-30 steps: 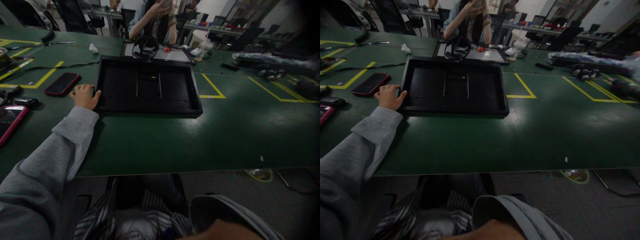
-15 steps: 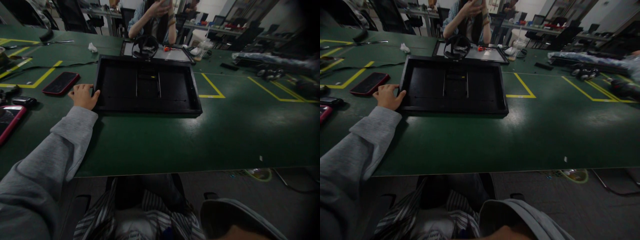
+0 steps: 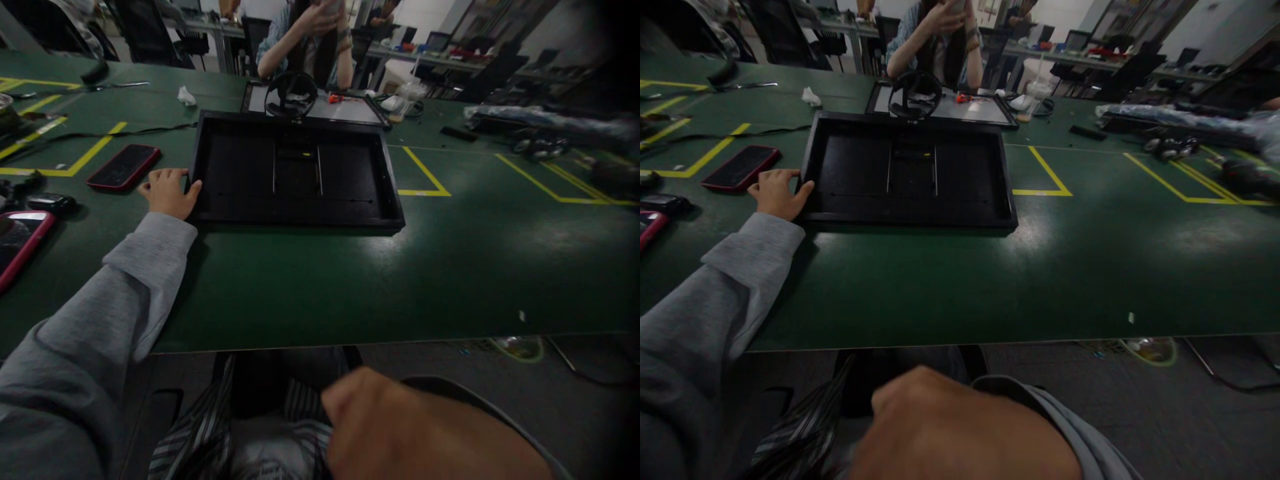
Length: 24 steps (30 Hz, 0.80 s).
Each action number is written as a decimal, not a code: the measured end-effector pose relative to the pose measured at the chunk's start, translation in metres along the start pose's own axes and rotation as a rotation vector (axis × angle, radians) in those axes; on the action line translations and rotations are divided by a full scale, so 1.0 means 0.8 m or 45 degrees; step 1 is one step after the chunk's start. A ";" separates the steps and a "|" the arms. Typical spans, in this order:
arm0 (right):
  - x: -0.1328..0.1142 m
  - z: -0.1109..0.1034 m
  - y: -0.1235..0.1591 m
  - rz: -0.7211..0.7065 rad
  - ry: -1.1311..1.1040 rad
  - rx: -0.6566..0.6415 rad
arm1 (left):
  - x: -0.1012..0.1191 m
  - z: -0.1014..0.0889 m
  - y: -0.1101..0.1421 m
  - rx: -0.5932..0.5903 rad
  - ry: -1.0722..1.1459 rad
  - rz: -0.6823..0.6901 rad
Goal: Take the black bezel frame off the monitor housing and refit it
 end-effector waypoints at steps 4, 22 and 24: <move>0.044 -0.008 -0.022 -0.044 -0.273 0.199 | 0.001 0.000 0.000 -0.008 -0.016 -0.016; 0.063 -0.012 -0.024 0.004 -0.502 0.316 | 0.001 -0.001 0.000 -0.026 -0.015 -0.015; 0.062 -0.013 -0.022 -0.006 -0.478 0.341 | 0.002 -0.002 0.000 -0.024 -0.007 -0.011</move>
Point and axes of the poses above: each hand's wrist, its own y-axis away from the middle knuckle, its own z-axis out of the palm, x = y × z, the point moved 1 cm from there along -y, towards the middle knuckle, and after that the axes turned 10 degrees about -y, right-handed, at the moved point
